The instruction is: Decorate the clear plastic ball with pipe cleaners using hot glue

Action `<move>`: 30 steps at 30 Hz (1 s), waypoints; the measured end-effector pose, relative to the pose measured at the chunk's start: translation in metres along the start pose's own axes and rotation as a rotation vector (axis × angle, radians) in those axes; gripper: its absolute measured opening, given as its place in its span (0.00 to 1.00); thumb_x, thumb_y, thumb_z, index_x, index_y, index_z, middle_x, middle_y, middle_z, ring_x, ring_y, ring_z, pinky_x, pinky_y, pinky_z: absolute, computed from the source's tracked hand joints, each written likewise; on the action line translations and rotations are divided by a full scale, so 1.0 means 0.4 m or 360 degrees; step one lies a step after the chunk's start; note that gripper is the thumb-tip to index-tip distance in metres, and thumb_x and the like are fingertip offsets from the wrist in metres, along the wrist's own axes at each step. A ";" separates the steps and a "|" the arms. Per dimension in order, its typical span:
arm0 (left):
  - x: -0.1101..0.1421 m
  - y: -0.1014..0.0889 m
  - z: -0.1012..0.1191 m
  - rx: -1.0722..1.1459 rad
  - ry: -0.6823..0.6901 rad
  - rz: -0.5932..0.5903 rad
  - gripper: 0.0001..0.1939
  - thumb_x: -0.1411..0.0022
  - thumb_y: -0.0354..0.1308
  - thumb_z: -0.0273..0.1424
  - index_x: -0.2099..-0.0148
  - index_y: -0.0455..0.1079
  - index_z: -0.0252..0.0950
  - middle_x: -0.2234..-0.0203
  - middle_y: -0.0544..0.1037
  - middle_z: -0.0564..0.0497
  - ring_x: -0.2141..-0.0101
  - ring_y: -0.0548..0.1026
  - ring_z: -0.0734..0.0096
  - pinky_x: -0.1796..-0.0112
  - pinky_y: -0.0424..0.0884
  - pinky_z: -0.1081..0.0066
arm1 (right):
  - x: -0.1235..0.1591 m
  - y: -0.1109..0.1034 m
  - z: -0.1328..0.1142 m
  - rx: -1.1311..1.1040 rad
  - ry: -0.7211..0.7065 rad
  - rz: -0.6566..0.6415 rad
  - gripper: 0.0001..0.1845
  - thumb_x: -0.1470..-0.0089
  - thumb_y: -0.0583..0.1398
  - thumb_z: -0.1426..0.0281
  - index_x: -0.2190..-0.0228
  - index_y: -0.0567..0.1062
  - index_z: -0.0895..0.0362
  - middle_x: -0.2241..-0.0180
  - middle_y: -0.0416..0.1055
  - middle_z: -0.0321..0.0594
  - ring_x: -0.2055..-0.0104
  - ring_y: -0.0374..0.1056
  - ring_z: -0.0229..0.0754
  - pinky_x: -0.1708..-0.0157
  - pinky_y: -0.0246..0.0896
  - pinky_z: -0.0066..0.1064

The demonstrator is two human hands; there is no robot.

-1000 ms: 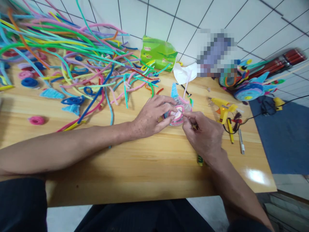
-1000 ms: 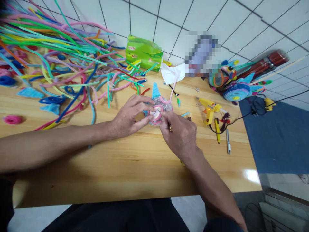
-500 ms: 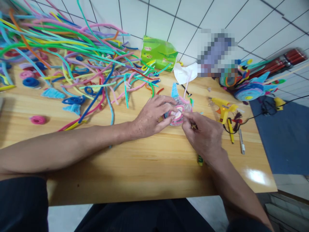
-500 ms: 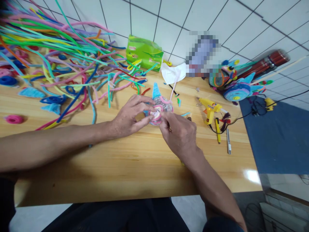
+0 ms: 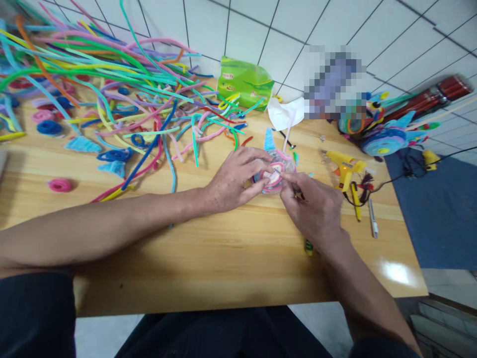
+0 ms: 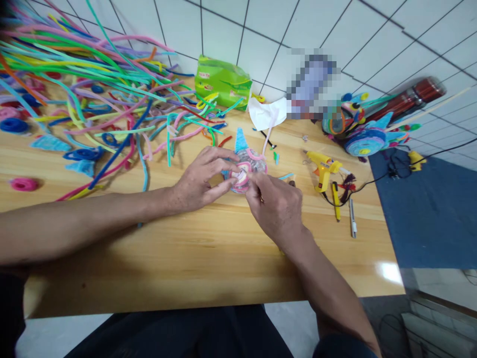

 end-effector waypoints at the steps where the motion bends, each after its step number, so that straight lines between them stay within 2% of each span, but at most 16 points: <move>1: 0.000 0.002 -0.002 -0.0002 -0.0010 -0.0013 0.09 0.24 0.60 0.33 0.45 0.75 0.41 0.43 0.83 0.42 0.42 0.80 0.58 0.42 0.73 0.55 | 0.000 0.000 0.002 -0.0025 0.0028 -0.0007 0.09 0.37 0.61 0.73 0.68 0.80 0.52 0.78 0.75 0.31 0.78 0.68 0.36 0.75 0.59 0.29; 5: -0.002 0.004 -0.007 -0.0037 -0.0033 -0.0037 0.09 0.23 0.59 0.34 0.45 0.75 0.41 0.44 0.83 0.42 0.42 0.79 0.58 0.42 0.73 0.54 | 0.005 -0.026 0.046 -0.0179 0.0251 0.0055 0.08 0.36 0.63 0.70 0.58 0.83 0.50 0.76 0.78 0.30 0.80 0.67 0.35 0.75 0.62 0.29; 9: -0.004 0.004 -0.007 -0.0030 -0.0028 -0.0028 0.07 0.22 0.58 0.34 0.46 0.74 0.41 0.44 0.83 0.42 0.42 0.79 0.58 0.42 0.74 0.54 | 0.023 -0.059 0.193 -0.0246 0.0678 0.0209 0.11 0.34 0.64 0.64 0.53 0.83 0.51 0.76 0.77 0.30 0.78 0.68 0.38 0.74 0.64 0.31; 14: -0.002 -0.006 0.003 0.0019 0.0052 0.0065 0.07 0.23 0.59 0.30 0.46 0.73 0.40 0.44 0.83 0.43 0.43 0.80 0.59 0.42 0.74 0.55 | 0.063 0.030 0.395 -0.0144 0.0930 -0.0028 0.14 0.41 0.62 0.68 0.55 0.82 0.54 0.74 0.80 0.35 0.74 0.73 0.44 0.68 0.70 0.37; 18: -0.001 -0.005 0.002 -0.0008 0.0047 0.0069 0.06 0.24 0.60 0.30 0.46 0.73 0.40 0.45 0.83 0.43 0.43 0.80 0.59 0.42 0.74 0.55 | 0.101 0.116 0.481 -0.0070 0.0951 -0.0200 0.15 0.43 0.60 0.68 0.56 0.82 0.55 0.69 0.82 0.41 0.66 0.78 0.50 0.60 0.73 0.43; 22: -0.001 0.003 -0.008 -0.0028 -0.0019 0.0004 0.06 0.23 0.59 0.32 0.47 0.74 0.41 0.45 0.83 0.43 0.43 0.80 0.58 0.41 0.74 0.53 | 0.110 0.143 0.494 0.0032 0.0844 -0.0213 0.12 0.44 0.62 0.68 0.59 0.83 0.55 0.62 0.83 0.46 0.60 0.77 0.51 0.54 0.74 0.47; 26: -0.002 0.002 -0.009 0.0007 -0.0016 0.0003 0.07 0.23 0.59 0.32 0.46 0.75 0.41 0.44 0.83 0.42 0.43 0.79 0.58 0.41 0.73 0.54 | 0.086 0.113 0.444 0.0125 0.0597 -0.0111 0.13 0.43 0.64 0.68 0.57 0.83 0.55 0.57 0.83 0.51 0.53 0.77 0.55 0.45 0.73 0.52; 28: -0.002 0.003 -0.011 -0.0003 -0.0025 -0.0009 0.08 0.23 0.59 0.33 0.46 0.75 0.40 0.44 0.83 0.43 0.43 0.79 0.58 0.41 0.73 0.53 | 0.072 0.104 0.408 0.0059 0.0506 -0.0153 0.12 0.41 0.64 0.67 0.57 0.84 0.54 0.57 0.83 0.49 0.53 0.78 0.54 0.45 0.73 0.51; 30: -0.003 0.004 -0.013 -0.0021 -0.0032 -0.0013 0.08 0.23 0.59 0.33 0.46 0.75 0.40 0.44 0.83 0.42 0.43 0.79 0.58 0.41 0.73 0.54 | 0.063 0.106 0.378 -0.0021 0.0489 -0.0280 0.11 0.39 0.63 0.67 0.58 0.84 0.52 0.59 0.84 0.46 0.56 0.78 0.52 0.50 0.74 0.46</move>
Point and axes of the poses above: each hand's wrist, its own x-axis away from the middle knuckle, its own y-axis out of the palm, z = x × y, the point moved 10 cm from there along -x, towards the middle knuckle
